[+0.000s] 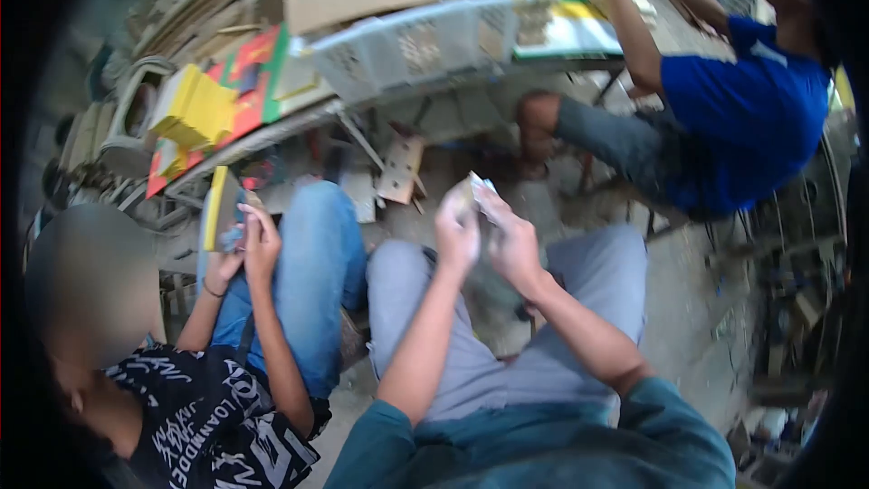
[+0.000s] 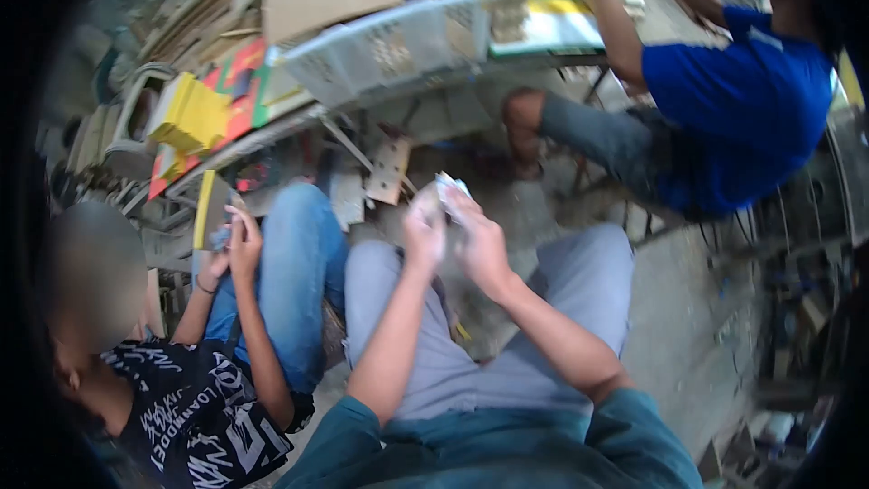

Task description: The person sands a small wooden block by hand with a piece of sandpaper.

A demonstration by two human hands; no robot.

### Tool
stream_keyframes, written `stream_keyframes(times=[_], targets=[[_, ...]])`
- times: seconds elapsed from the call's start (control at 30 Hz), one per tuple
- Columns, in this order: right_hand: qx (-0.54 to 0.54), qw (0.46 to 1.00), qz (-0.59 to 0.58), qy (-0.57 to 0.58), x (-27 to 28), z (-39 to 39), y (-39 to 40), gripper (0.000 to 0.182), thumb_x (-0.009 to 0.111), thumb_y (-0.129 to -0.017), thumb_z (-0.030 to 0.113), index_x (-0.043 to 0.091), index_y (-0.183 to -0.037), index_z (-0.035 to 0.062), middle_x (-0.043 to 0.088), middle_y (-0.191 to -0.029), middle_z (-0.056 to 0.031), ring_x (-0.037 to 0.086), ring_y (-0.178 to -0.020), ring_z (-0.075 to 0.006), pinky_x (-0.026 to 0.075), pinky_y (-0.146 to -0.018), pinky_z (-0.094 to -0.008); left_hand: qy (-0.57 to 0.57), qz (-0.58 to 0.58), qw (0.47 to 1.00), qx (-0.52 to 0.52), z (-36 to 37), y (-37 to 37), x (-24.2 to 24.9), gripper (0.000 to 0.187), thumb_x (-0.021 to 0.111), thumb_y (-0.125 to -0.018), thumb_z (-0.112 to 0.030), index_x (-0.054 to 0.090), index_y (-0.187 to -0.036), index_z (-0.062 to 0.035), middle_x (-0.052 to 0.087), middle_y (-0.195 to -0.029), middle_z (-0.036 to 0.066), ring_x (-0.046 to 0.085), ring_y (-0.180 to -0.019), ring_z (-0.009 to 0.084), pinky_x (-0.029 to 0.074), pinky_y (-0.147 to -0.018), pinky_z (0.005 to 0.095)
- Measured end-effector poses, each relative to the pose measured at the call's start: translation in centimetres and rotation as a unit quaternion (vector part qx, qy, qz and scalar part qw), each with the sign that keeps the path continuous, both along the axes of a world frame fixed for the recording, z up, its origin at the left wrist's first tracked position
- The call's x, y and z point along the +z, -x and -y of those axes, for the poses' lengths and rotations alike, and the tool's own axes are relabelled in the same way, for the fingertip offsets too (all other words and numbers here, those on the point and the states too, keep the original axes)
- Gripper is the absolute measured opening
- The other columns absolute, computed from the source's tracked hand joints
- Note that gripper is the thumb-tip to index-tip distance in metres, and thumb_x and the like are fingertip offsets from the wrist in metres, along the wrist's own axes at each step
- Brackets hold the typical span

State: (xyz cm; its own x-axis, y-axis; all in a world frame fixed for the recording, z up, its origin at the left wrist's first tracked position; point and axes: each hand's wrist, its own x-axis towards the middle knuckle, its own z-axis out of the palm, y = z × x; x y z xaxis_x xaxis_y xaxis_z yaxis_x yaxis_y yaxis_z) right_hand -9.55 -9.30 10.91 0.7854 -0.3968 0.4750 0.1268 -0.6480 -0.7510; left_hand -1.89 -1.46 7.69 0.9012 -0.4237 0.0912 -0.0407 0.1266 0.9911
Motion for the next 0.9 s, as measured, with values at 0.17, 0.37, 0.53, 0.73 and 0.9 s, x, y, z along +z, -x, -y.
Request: stream_keyframes(times=[0.17, 0.37, 0.53, 0.73, 0.9], targets=[[-0.058, 0.997, -0.043, 0.017, -1.3, 5.0, -1.8, 0.05, 0.044, -0.071, -0.014, 0.058, -0.118, -0.0039, 0.057, -0.118, -0.0247, 0.053, -0.116, -0.0349, 0.041, -0.101, -0.0376, 0.092, -0.11, 0.981, -0.134, -0.9, 0.5, 1.3, 0.041, 0.061, -0.092, -0.021, 0.052, -0.124, 0.004, 0.062, -0.103, 0.004, 0.054, -0.082, 0.0062, 0.045, -0.071, 0.0212], [-0.037, 0.998, 0.034, 0.042, 1.2, 0.9, -0.1, 0.05, 0.045, -0.069, -0.019, 0.059, -0.115, -0.004, 0.057, -0.12, -0.0226, 0.053, -0.118, -0.0347, 0.04, -0.103, -0.0379, 0.114, -0.117, 0.977, -0.136, -1.0, 0.0, 1.9, 0.055, 0.065, -0.089, -0.026, 0.046, -0.129, 0.0053, 0.06, -0.112, 0.006, 0.056, -0.092, 0.0084, 0.044, -0.076, 0.0213], [-0.089, 0.996, -0.006, -0.023, 1.4, 5.7, -1.4, 0.048, 0.04, -0.075, -0.018, 0.057, -0.118, -0.0049, 0.056, -0.122, -0.0222, 0.054, -0.117, -0.0305, 0.04, -0.102, -0.0337, 0.136, -0.107, 0.972, -0.158, -1.3, 0.0, 2.8, 0.051, 0.065, -0.089, -0.024, 0.048, -0.127, 0.0047, 0.061, -0.11, 0.006, 0.055, -0.089, 0.0063, 0.045, -0.073, 0.0207], [0.051, 0.965, -0.127, -0.225, 2.9, 5.0, 0.5, 0.044, 0.044, -0.084, -0.009, 0.054, -0.125, -0.0006, 0.065, -0.111, -0.0163, 0.057, -0.101, -0.01, 0.044, -0.089, -0.0269, 0.057, -0.068, 0.975, -0.205, -1.6, -0.6, 3.6, 0.045, 0.063, -0.09, -0.019, 0.05, -0.126, 0.0046, 0.061, -0.113, 0.008, 0.057, -0.097, 0.0098, 0.046, -0.082, 0.0232], [0.073, 0.955, -0.133, -0.255, 2.1, 5.6, 1.0, 0.043, 0.045, -0.084, -0.008, 0.055, -0.125, -0.0014, 0.066, -0.109, -0.0143, 0.056, -0.097, -0.0093, 0.044, -0.088, -0.0268, 0.056, -0.054, 0.973, -0.217, -1.9, -0.7, 3.2, 0.042, 0.062, -0.091, -0.017, 0.05, -0.125, 0.0049, 0.061, -0.113, 0.008, 0.058, -0.1, 0.0115, 0.045, -0.086, 0.0245]])
